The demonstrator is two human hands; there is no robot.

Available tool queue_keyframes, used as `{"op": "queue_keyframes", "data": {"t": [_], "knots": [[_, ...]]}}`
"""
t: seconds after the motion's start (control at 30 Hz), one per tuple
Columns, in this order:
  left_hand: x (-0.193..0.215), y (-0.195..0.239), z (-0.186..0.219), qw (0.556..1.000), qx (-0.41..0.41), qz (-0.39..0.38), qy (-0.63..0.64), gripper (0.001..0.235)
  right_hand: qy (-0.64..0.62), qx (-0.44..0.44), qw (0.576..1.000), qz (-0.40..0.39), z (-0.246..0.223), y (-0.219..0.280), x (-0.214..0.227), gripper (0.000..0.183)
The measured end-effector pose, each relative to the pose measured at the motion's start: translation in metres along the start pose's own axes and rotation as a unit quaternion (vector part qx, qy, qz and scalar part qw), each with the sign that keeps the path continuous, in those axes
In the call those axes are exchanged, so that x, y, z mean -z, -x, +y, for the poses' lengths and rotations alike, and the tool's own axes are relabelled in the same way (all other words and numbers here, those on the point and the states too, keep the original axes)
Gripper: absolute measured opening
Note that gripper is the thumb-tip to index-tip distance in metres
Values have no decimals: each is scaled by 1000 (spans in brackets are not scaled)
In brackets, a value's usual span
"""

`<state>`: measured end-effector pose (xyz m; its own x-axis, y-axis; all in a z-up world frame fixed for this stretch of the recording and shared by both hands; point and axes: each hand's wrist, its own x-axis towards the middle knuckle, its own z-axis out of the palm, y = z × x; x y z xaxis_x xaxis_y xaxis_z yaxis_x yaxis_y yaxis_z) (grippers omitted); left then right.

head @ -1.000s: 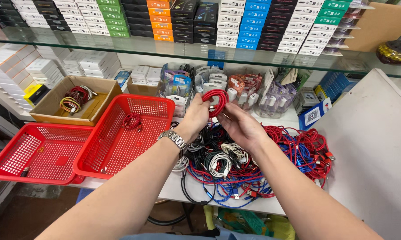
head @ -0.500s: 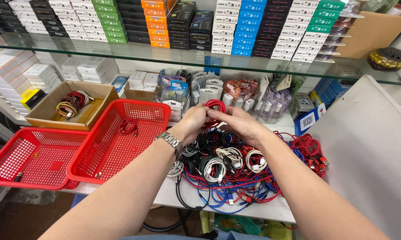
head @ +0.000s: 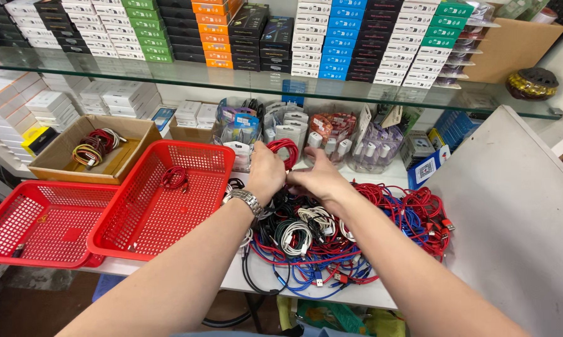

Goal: The person sorts a large pile of tangled USB cables on a counter. They pick up individual cables, untangle them, coil them by hand, and place them into red plastic baskets or a cardboard box. The process is repeated for multiple cables of different colors.

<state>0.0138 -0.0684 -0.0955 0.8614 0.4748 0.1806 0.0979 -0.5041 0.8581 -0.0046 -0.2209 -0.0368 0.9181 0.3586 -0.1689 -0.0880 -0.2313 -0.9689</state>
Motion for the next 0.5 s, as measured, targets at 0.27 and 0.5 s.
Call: {"op": "queue_keyframes", "data": {"t": [0.27,0.5], "knots": [[7,-7,-13,861,215,-248,388,22,448,295,835,120,5,8,34,27],[26,9,11,764,182,-294,545,27,-174,134,975,43,21,-5,26,26]]}}
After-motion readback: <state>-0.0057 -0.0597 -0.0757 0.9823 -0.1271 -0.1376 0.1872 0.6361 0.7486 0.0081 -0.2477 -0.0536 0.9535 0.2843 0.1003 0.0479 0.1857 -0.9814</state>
